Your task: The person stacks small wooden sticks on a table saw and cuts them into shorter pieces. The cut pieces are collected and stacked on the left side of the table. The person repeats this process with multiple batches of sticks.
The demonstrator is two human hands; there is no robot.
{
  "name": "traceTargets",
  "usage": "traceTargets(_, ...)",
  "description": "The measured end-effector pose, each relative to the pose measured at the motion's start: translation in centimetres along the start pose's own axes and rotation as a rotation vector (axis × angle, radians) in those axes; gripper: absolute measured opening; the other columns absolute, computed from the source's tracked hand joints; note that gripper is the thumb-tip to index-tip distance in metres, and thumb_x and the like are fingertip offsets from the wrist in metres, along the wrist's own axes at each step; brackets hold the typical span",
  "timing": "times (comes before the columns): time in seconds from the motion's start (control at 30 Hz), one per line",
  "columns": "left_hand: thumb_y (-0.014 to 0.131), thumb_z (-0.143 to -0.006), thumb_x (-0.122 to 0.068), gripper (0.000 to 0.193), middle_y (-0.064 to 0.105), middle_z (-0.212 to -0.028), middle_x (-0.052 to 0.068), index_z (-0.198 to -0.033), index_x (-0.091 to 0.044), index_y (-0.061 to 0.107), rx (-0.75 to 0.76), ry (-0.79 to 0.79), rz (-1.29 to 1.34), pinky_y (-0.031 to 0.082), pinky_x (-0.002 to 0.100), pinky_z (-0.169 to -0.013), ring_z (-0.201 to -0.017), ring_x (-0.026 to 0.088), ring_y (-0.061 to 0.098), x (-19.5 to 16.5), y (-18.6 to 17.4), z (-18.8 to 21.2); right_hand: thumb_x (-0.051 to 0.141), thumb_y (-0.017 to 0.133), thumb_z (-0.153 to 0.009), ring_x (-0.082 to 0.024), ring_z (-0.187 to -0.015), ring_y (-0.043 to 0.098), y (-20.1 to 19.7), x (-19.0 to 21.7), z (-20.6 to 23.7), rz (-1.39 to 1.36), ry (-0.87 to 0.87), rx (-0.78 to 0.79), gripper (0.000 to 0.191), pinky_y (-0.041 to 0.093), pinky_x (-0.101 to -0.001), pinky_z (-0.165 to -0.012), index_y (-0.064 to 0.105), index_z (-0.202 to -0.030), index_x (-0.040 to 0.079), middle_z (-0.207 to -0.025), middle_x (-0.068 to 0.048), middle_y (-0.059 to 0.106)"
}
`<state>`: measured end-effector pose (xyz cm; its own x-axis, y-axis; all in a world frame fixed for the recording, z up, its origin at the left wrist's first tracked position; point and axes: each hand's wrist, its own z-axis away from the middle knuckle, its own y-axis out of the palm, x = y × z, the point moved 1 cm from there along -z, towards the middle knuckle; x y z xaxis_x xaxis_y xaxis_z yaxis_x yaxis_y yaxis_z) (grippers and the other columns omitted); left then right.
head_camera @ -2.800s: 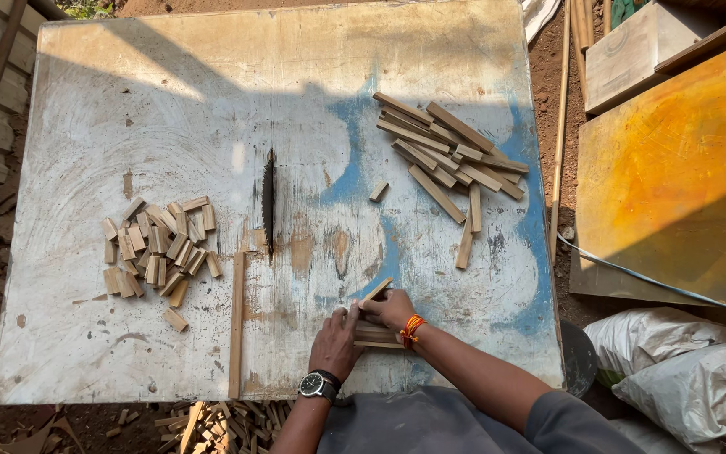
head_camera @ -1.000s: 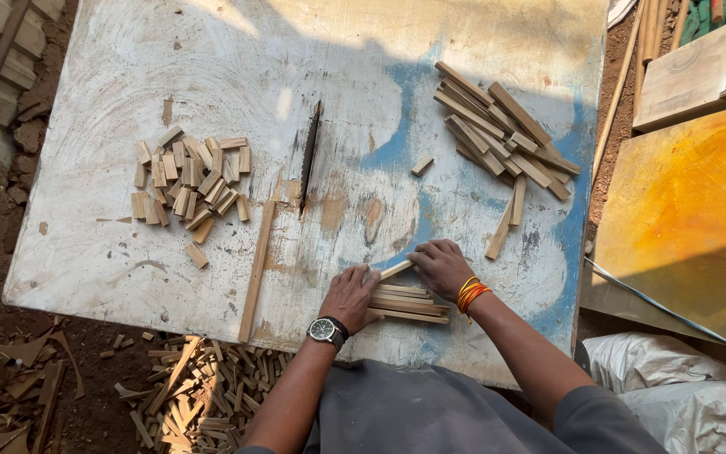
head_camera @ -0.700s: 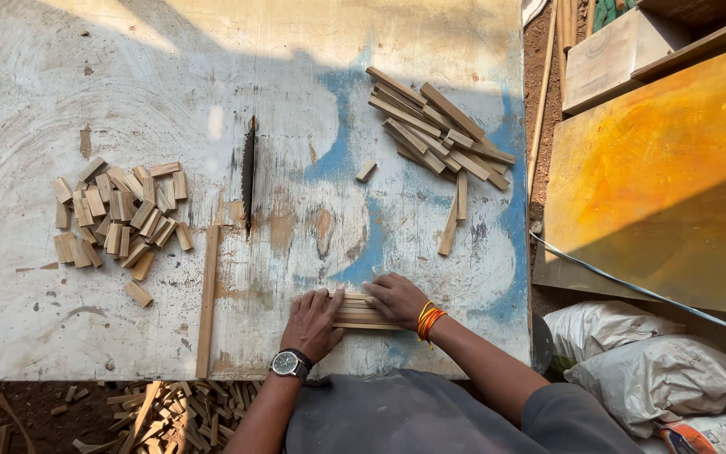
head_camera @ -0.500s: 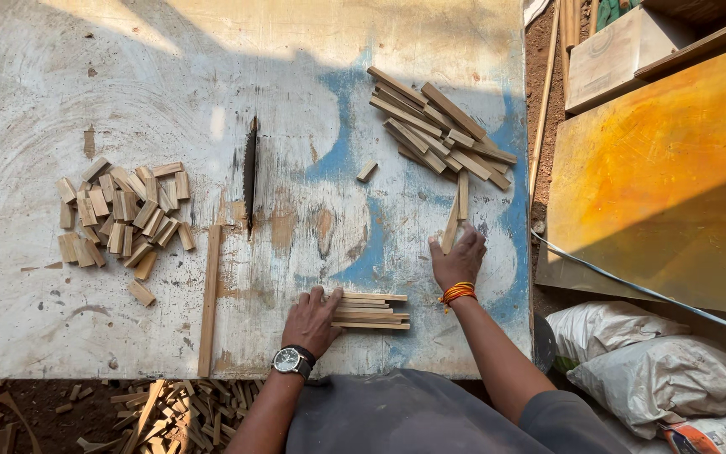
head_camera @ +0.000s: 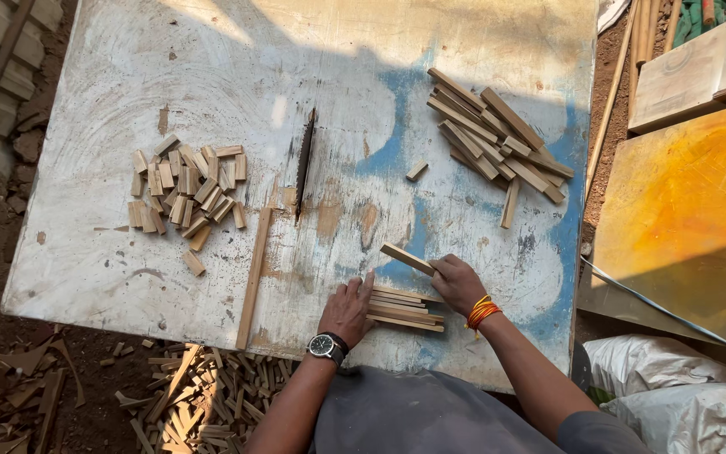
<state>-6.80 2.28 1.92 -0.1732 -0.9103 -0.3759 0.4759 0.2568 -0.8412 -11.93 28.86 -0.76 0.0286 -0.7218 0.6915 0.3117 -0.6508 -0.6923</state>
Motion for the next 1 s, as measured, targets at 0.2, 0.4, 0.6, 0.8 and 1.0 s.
traceTargets(0.2,0.095,-0.066,-0.027,0.118,0.027,-0.159,0.020,-0.159,-0.019,0.023,-0.012,-0.002,0.035,0.050,0.048,-0.098,-0.123,0.038,0.050,-0.3,-1.1,0.0,0.023,0.062,-0.095,-0.027,-0.103,0.064,0.5,3.1,-1.2,0.086,-0.236,0.383,0.029,0.055,-0.0407,-0.092,0.074,-0.120,0.013,-0.108,-0.010,0.068)
traceTargets(0.4,0.092,-0.072,-0.029,0.098,0.035,-0.153,0.014,-0.150,-0.021,0.035,0.093,-0.022,-0.023,0.051,0.045,-0.102,-0.126,0.035,0.051,1.6,-0.9,-1.3,0.033,0.075,-0.087,-0.031,-0.109,0.058,-3.2,2.6,-4.4,0.247,-0.127,-0.336,0.048,0.050,-0.0425,-0.094,0.068,-0.126,0.005,-0.118,-0.017,0.062)
traceTargets(0.6,0.092,-0.071,-0.027,0.104,0.035,-0.150,0.015,-0.153,-0.015,0.030,0.075,0.002,0.005,0.048,0.044,-0.105,-0.126,0.034,0.050,1.7,-0.7,-1.2,0.022,0.074,-0.086,-0.035,-0.095,0.066,-9.0,-2.3,-6.0,0.243,0.354,-0.538,0.041,0.055,-0.0459,-0.086,0.070,-0.123,0.005,-0.108,-0.018,0.063)
traceTargets(0.8,0.092,-0.070,-0.021,0.099,0.036,-0.149,0.016,-0.152,-0.016,0.036,0.017,-0.004,0.108,0.047,0.043,-0.108,-0.129,0.035,0.049,3.1,-0.5,-1.0,0.014,0.070,-0.086,-0.030,-0.079,0.072,-4.8,-2.7,-0.6,0.033,0.275,-0.521,0.028,0.059,-0.0421,-0.078,0.076,-0.111,0.005,-0.097,-0.015,0.071)
traceTargets(1.0,0.092,-0.069,-0.020,0.106,0.037,-0.149,0.018,-0.155,-0.012,0.029,0.001,0.023,0.099,0.044,0.045,-0.109,-0.128,0.038,0.048,3.2,0.7,-1.2,0.009,0.068,-0.088,-0.028,-0.096,0.067,-1.6,-0.4,0.3,0.056,-0.172,-0.296,0.025,0.058,-0.0407,-0.083,0.075,-0.112,0.005,-0.104,-0.010,0.072)
